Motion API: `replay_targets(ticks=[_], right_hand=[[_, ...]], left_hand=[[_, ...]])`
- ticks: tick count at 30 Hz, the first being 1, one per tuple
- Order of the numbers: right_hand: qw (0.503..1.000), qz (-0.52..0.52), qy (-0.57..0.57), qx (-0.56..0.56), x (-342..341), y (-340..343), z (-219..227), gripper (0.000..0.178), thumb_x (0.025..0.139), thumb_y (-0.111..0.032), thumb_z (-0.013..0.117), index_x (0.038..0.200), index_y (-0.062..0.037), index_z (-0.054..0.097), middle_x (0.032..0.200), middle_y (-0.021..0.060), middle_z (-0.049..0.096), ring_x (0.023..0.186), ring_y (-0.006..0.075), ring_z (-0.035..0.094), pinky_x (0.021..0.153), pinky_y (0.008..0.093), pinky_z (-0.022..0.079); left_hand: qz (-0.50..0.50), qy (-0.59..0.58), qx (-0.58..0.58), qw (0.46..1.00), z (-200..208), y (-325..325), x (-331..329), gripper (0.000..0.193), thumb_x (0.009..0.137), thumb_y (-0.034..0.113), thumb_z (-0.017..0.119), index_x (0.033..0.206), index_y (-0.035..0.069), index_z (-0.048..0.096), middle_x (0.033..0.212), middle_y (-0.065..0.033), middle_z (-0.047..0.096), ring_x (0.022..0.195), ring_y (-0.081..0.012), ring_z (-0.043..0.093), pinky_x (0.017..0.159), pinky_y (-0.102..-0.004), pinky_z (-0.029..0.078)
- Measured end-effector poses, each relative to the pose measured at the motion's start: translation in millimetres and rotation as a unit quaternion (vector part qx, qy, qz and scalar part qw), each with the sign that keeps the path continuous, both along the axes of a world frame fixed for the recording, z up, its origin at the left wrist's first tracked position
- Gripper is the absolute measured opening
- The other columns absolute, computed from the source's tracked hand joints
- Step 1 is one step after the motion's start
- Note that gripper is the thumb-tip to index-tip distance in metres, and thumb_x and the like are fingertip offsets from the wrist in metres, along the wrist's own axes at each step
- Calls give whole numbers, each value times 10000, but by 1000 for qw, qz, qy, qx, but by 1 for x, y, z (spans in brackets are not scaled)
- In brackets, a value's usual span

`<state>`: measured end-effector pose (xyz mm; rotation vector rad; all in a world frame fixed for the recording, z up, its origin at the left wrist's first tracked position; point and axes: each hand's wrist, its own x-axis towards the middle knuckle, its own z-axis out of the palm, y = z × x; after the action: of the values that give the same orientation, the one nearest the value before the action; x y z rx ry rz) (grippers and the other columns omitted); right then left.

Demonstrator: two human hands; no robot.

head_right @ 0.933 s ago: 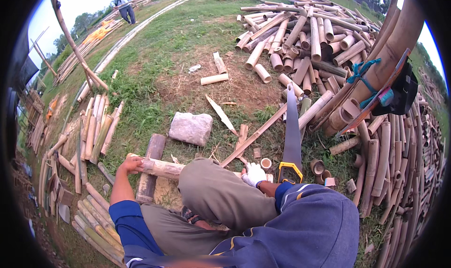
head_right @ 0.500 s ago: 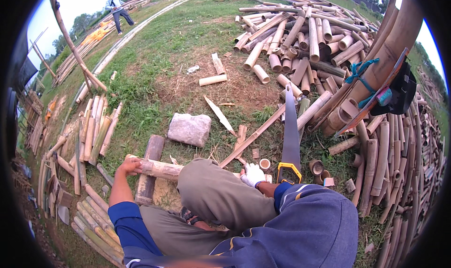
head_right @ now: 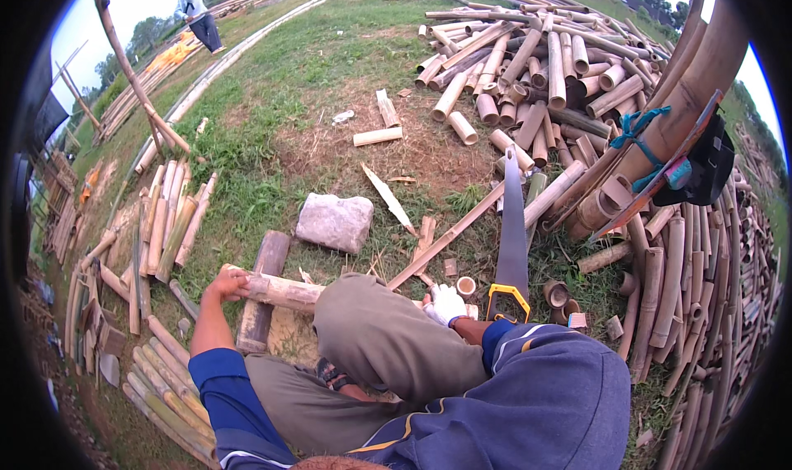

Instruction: The person sits on the ground and uses a hand saw to cut bamboo poles into shorter sections. They hold the bamboo with one hand and saw with the other, placing cut pieces aside.

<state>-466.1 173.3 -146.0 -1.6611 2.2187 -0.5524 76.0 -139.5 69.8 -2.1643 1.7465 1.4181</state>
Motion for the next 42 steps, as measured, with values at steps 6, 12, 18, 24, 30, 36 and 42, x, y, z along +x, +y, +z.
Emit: replay_targets(ticks=[6, 12, 18, 24, 30, 36, 42], right_hand=[[1000, -19, 12, 9, 9, 0, 15, 433, 1017, -398, 588, 1245, -41, 677, 1163, 257, 693, 1061, 470, 684, 899, 581, 578], [1000, -9, 8, 17, 8, 0, 19, 422, 1012, -393, 594, 1237, -46, 680, 1133, 262, 698, 1035, 473, 689, 894, 588, 578], [1000, -11, -3, 9, 10, 3, 25, 418, 1012, -398, 597, 1229, -51, 681, 1135, 264, 698, 1049, 471, 686, 895, 591, 576], [1000, -11, 14, -8, 6, 0, 13, 421, 1014, -404, 594, 1229, -53, 680, 1136, 264, 697, 1057, 471, 685, 894, 590, 577], [1000, -12, 7, 11, 11, -2, 14, 431, 1016, -412, 590, 1236, -50, 668, 1136, 262, 694, 1051, 471, 688, 885, 590, 580], [1000, -18, 11, 14, 10, -1, 15, 430, 1021, -408, 585, 1232, -41, 665, 1129, 263, 697, 1061, 470, 693, 884, 597, 581], [1000, -16, 9, 13, 8, 4, 13, 411, 1021, -392, 588, 1215, -41, 680, 1128, 263, 702, 1066, 470, 693, 909, 588, 576]], left_hand=[[2, 0, -4, 1000, 0, 3, 4, 363, 1068, 310, 726, 1411, 215, 655, 1154, 1, 822, 896, -145, 799, 791, -384, 584], [4, 3, -9, 1000, -1, 2, 9, 367, 1062, 304, 729, 1407, 203, 656, 1143, -2, 821, 895, -143, 797, 795, -381, 587], [-4, -3, -8, 1000, 7, 7, 5, 339, 1065, 314, 735, 1378, 203, 667, 1157, -4, 816, 925, -145, 802, 799, -379, 586], [-3, 2, -6, 1000, 9, 7, -2, 309, 1078, 312, 723, 1367, 208, 679, 1164, -1, 811, 933, -141, 800, 809, -383, 584], [-5, 3, 1, 1000, 5, 5, 9, 323, 1083, 326, 718, 1385, 217, 679, 1183, 4, 807, 932, -138, 790, 829, -393, 588], [8, 5, 9, 1000, -1, 2, 9, 336, 1083, 342, 722, 1395, 226, 672, 1176, 23, 809, 940, -134, 790, 862, -396, 584], [7, -4, 9, 1000, -2, 5, 7, 340, 1080, 360, 726, 1390, 232, 672, 1164, 28, 812, 931, -132, 793, 870, -395, 580]])
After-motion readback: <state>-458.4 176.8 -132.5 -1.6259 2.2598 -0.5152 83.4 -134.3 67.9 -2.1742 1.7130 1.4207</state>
